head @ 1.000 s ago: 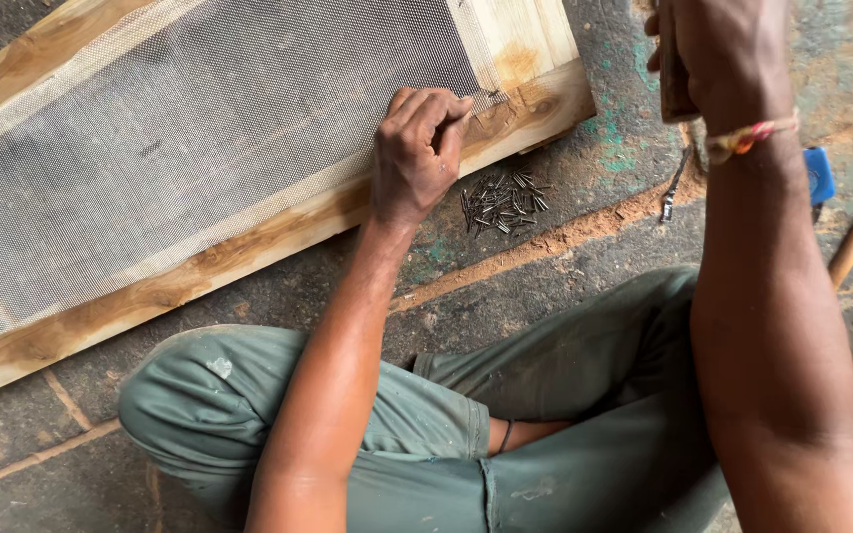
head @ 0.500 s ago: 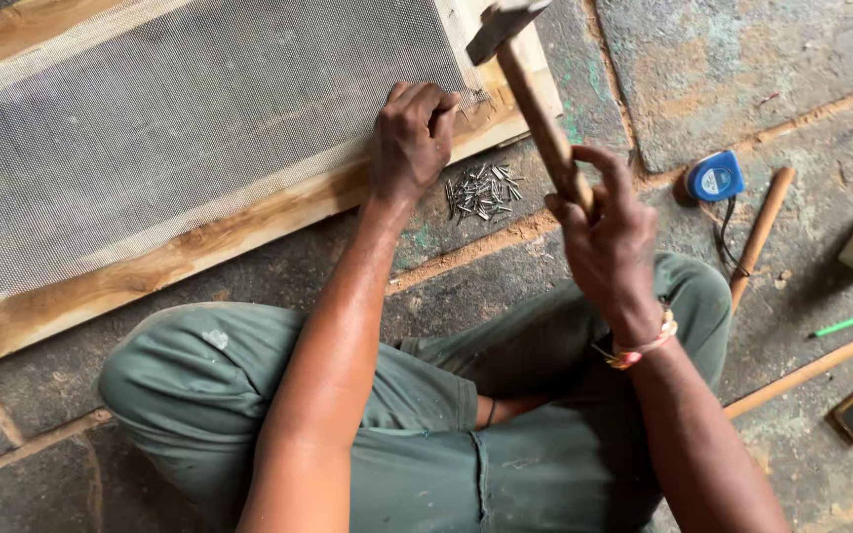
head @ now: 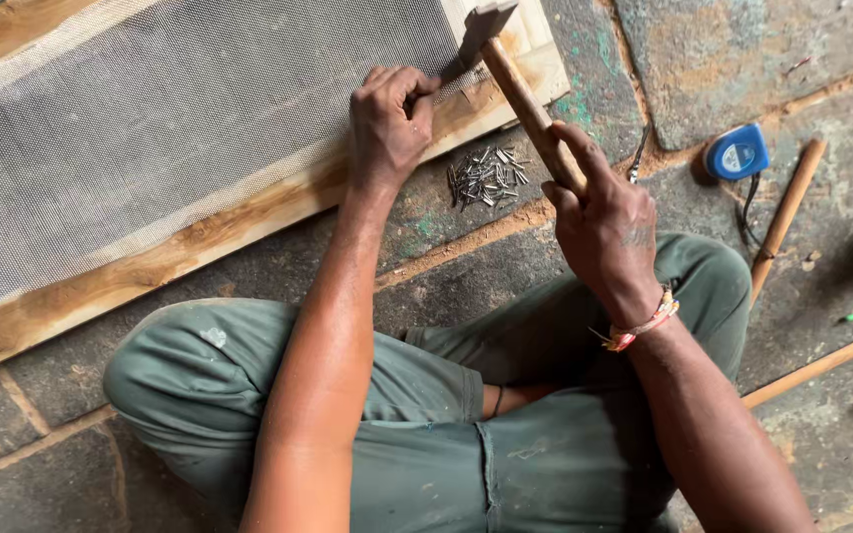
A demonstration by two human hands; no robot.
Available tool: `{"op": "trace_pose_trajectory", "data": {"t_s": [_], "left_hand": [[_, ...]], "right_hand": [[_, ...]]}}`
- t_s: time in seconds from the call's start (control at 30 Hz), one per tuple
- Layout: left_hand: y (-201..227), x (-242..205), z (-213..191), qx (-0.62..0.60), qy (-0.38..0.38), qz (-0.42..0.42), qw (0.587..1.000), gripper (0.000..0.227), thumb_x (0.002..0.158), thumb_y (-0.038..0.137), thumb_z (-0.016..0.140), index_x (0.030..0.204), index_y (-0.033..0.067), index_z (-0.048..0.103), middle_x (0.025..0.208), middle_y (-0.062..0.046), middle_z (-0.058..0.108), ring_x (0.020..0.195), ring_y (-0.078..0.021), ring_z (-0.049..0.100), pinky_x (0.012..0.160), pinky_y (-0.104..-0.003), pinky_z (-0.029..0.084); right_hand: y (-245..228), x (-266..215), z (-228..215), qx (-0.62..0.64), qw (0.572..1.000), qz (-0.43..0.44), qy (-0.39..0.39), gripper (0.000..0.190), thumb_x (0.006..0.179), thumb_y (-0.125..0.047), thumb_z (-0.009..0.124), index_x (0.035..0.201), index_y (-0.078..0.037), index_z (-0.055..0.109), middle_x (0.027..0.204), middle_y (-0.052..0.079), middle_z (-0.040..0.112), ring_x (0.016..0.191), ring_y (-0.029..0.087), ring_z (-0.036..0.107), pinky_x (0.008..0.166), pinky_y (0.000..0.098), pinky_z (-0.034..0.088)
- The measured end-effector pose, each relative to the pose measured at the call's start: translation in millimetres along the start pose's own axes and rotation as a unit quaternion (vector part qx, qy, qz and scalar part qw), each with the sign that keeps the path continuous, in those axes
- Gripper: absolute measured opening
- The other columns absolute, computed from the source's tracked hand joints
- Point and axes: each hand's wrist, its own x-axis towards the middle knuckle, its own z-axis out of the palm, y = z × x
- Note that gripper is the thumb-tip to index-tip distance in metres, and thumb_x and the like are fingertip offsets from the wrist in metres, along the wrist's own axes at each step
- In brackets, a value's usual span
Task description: The person secures a mesh screen to a wooden frame by hammering nails along the edges. They pick up nails from a pile on the floor and drive them into the frame to hold the screen in place.
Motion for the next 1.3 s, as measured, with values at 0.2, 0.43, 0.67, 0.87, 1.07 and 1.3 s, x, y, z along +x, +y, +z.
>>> {"op": "trace_pose_trajectory", "data": {"t_s": [0.2,0.43,0.67,0.87,1.07,1.3], "left_hand": [[2,1,-3,0.016,-0.018,0.018,1.0,0.015,0.095,0.002,0.069,0.081,0.0089,0.068,0.085,-0.006,0.076,0.07,-0.0123,0.066,0.068,-0.031,0.056],[12,2,-7,0.034,-0.02,0.033,0.999,0.008,0.092,-0.002,0.068,0.089,0.0045,0.071,0.087,-0.008,0.075,0.075,-0.0141,0.065,0.069,-0.03,0.055],[17,5,-12,0.014,-0.027,0.02,0.999,0.01,0.094,-0.001,0.068,0.088,0.0058,0.07,0.086,-0.006,0.075,0.073,-0.0122,0.066,0.069,-0.03,0.056],[17,11,-6,-0.009,-0.034,-0.032,0.999,0.011,0.095,0.001,0.068,0.085,0.0049,0.07,0.081,-0.007,0.075,0.066,-0.0141,0.063,0.061,-0.032,0.052],[14,8,6,-0.026,-0.006,0.014,1.0,0.008,0.094,0.0,0.066,0.092,0.0063,0.071,0.094,-0.007,0.077,0.08,-0.0134,0.071,0.076,-0.031,0.058],[12,10,7,0.001,-0.016,0.037,0.999,0.01,0.09,-0.003,0.065,0.087,0.0055,0.071,0.089,-0.008,0.077,0.078,-0.015,0.07,0.075,-0.032,0.059]], "right_hand": [[2,-1,-3,0.012,1.0,0.0,0.002,0.056,0.095,-0.015,0.076,0.147,-0.024,0.057,0.074,0.02,0.067,0.067,0.038,0.07,0.061,0.0489,0.054],[1,-2,-4,0.023,1.0,-0.005,0.001,0.055,0.095,-0.015,0.076,0.146,-0.024,0.057,0.073,0.019,0.066,0.068,0.037,0.07,0.061,0.0481,0.053],[1,-2,-4,0.015,1.0,-0.008,0.0,0.057,0.094,-0.016,0.076,0.147,-0.024,0.058,0.074,0.019,0.067,0.069,0.037,0.07,0.063,0.048,0.054],[1,-1,-3,0.023,0.999,-0.025,0.014,0.052,0.095,-0.015,0.075,0.145,-0.023,0.063,0.089,0.02,0.073,0.074,0.037,0.071,0.067,0.0474,0.055],[1,-2,-2,0.013,1.0,-0.01,0.002,0.052,0.094,-0.015,0.075,0.144,-0.023,0.064,0.084,0.019,0.072,0.074,0.036,0.071,0.068,0.0471,0.055],[-1,-3,-4,0.016,1.0,0.001,-0.004,0.053,0.094,-0.014,0.075,0.145,-0.023,0.063,0.074,0.019,0.068,0.065,0.033,0.07,0.064,0.0456,0.054]]}}
